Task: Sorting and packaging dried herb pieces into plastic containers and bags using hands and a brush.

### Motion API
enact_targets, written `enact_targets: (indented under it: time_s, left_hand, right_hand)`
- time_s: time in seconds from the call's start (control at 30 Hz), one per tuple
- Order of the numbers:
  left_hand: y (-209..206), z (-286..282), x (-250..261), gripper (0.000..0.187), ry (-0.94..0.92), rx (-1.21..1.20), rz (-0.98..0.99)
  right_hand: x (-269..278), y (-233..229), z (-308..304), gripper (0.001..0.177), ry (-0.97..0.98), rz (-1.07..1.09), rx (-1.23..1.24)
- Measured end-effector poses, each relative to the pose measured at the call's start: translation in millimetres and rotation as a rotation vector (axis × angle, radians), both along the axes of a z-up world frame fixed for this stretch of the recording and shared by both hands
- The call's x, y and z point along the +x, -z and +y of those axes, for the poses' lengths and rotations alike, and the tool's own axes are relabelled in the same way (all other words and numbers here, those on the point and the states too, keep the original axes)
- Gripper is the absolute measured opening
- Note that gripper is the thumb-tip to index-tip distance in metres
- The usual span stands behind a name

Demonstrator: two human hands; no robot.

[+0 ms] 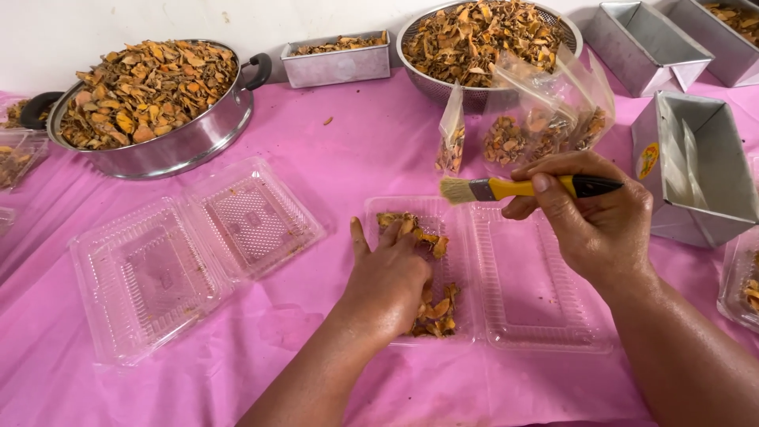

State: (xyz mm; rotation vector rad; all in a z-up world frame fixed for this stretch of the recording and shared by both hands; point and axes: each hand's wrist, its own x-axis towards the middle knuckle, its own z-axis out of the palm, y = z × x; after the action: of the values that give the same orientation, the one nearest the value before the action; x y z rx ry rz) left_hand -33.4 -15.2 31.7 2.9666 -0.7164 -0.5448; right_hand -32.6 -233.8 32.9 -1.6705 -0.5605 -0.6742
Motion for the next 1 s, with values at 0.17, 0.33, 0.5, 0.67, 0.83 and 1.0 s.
enact_targets:
  time_s: [0.17, 0.33, 0.5, 0.67, 0.83, 1.0]
  left_hand:
    - [18, 7, 10, 0.006, 0.01, -0.175, -0.127]
    - [-14, 17, 11, 0.008, -0.319, -0.491, -0.092]
    - [-24, 23, 16, 0.011, -0.52, -0.821, -0.043]
    - [-9, 33, 36, 0.01, -0.673, -1.141, -0.009]
    - [-7, 34, 38, 0.014, -0.69, -1.305, 0.076]
    - [0, 18, 37, 0.007, -0.686, -1.248, 0.015]
  right_hand:
    - [1, 1, -3, 0.008, 0.002, 0.025, 0.029]
    - [3, -1, -7, 0.017, -0.164, 0.009, 0.203]
    - [2, 4, 1, 0.019, -0.375, -0.151, 0.156]
    - [3, 4, -1, 0.015, -0.34, -0.049, 0.102]
    - [5, 4, -5, 0.014, -0.363, -0.079, 0.121]
    - [3, 1, 3, 0.014, -0.079, -0.027, 0.075]
